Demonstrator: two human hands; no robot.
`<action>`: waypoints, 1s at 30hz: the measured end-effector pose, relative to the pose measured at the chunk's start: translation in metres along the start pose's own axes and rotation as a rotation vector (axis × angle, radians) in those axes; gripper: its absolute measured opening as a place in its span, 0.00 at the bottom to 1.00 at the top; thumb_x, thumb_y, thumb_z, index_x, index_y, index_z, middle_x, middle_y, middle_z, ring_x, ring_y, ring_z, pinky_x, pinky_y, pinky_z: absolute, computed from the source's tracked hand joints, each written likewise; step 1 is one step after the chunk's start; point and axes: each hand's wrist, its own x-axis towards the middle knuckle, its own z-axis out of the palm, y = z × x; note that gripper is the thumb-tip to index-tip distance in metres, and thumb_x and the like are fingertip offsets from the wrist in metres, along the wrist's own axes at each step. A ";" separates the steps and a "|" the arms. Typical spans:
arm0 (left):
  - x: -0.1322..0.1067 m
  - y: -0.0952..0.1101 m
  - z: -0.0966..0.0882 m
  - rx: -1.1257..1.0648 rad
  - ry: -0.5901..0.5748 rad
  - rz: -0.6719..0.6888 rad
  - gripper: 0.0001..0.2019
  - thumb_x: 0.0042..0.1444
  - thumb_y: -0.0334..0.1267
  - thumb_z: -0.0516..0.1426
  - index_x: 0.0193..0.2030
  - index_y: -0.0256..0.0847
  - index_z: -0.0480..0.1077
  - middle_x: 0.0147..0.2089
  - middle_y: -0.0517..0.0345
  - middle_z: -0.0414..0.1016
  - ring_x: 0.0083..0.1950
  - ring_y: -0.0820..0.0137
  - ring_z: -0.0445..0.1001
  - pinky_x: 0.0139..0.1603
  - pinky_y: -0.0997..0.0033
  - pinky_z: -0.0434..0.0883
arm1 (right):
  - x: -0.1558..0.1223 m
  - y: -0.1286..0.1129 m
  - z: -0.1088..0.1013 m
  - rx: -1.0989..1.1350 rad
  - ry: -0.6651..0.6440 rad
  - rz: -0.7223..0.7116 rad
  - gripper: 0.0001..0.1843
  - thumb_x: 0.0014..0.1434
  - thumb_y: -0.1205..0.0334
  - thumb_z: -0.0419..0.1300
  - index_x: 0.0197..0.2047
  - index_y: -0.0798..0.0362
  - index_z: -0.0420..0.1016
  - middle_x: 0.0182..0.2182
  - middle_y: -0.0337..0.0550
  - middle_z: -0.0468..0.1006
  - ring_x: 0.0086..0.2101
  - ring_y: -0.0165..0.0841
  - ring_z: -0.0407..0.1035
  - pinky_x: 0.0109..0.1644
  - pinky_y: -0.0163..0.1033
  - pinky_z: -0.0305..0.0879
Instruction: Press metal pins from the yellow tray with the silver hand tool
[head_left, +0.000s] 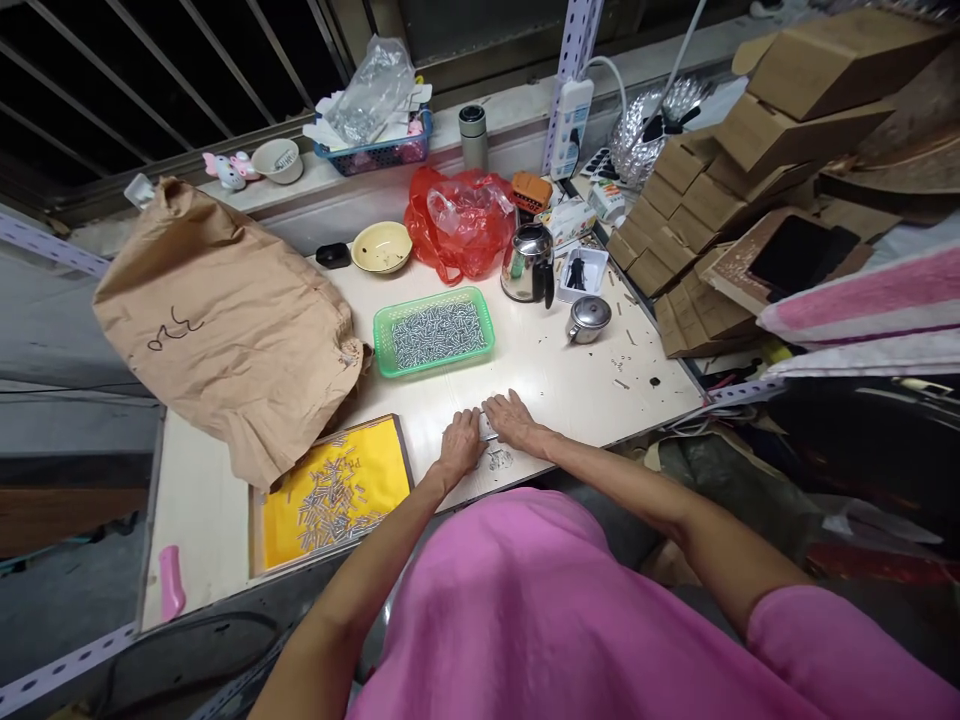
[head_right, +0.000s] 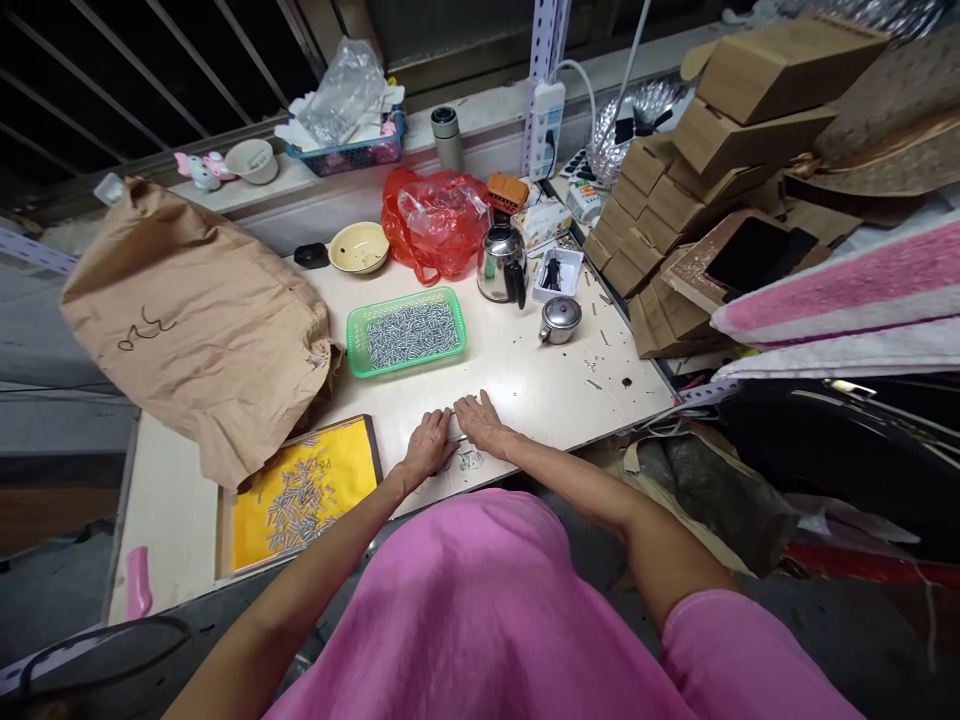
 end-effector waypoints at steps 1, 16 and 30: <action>0.001 0.001 -0.002 0.006 -0.015 -0.010 0.26 0.56 0.38 0.59 0.60 0.34 0.58 0.53 0.43 0.67 0.54 0.57 0.64 0.50 0.61 0.67 | 0.000 0.001 0.000 -0.010 -0.001 -0.011 0.31 0.53 0.64 0.66 0.58 0.60 0.65 0.53 0.57 0.70 0.52 0.46 0.60 0.61 0.52 0.50; 0.026 0.004 -0.017 -0.015 -0.124 -0.179 0.08 0.61 0.39 0.54 0.45 0.39 0.69 0.48 0.50 0.69 0.52 0.61 0.64 0.41 0.67 0.68 | 0.020 0.011 -0.015 0.072 -0.097 -0.016 0.13 0.63 0.74 0.50 0.44 0.58 0.74 0.44 0.52 0.76 0.46 0.40 0.68 0.44 0.40 0.65; -0.008 0.006 0.000 0.029 0.015 -0.016 0.15 0.62 0.29 0.51 0.55 0.39 0.65 0.54 0.47 0.67 0.54 0.60 0.64 0.49 0.61 0.68 | 0.003 0.019 -0.020 0.174 -0.059 -0.040 0.25 0.57 0.59 0.65 0.56 0.56 0.68 0.50 0.51 0.71 0.50 0.41 0.62 0.50 0.41 0.63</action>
